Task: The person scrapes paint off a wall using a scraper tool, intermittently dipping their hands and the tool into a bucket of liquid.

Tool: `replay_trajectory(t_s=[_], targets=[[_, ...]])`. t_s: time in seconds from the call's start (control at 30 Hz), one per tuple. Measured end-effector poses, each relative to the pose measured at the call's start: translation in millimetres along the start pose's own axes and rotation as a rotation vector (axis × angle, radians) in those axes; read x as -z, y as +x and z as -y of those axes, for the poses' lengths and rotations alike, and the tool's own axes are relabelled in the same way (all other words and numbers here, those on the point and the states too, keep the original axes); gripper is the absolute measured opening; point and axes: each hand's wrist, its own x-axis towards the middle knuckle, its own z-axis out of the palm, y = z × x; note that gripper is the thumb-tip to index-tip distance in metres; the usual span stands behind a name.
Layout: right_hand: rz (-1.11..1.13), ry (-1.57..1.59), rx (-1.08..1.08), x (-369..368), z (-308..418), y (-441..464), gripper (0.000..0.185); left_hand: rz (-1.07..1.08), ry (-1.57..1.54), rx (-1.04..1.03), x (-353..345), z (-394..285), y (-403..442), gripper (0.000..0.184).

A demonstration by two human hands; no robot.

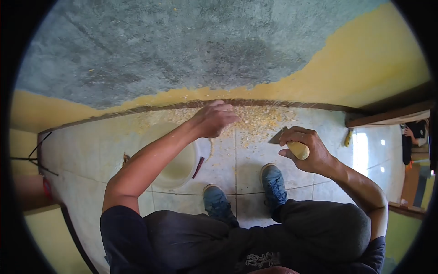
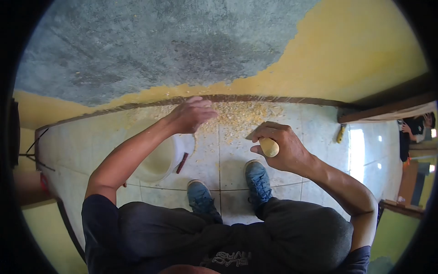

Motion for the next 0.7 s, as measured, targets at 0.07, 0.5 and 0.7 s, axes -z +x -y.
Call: replay_trajectory(t_s=[0.07,0.5,0.7], targets=[[-0.06,-0.017,0.123,-0.6,-2.5,12.7,0.017,0.035,-0.014,0.183,22.2,-9.1,-30.8,0.046],[-0.004,0.214,0.24,-6.6,-25.9,71.5,0.021,-1.217,-0.318,1.034,-39.4,17.7,61.1,0.113],[-0.194,0.143,0.13,16.1,-31.0,74.5,0.021,-0.518,-0.83,1.083,-62.3,-29.5,91.1,0.119]])
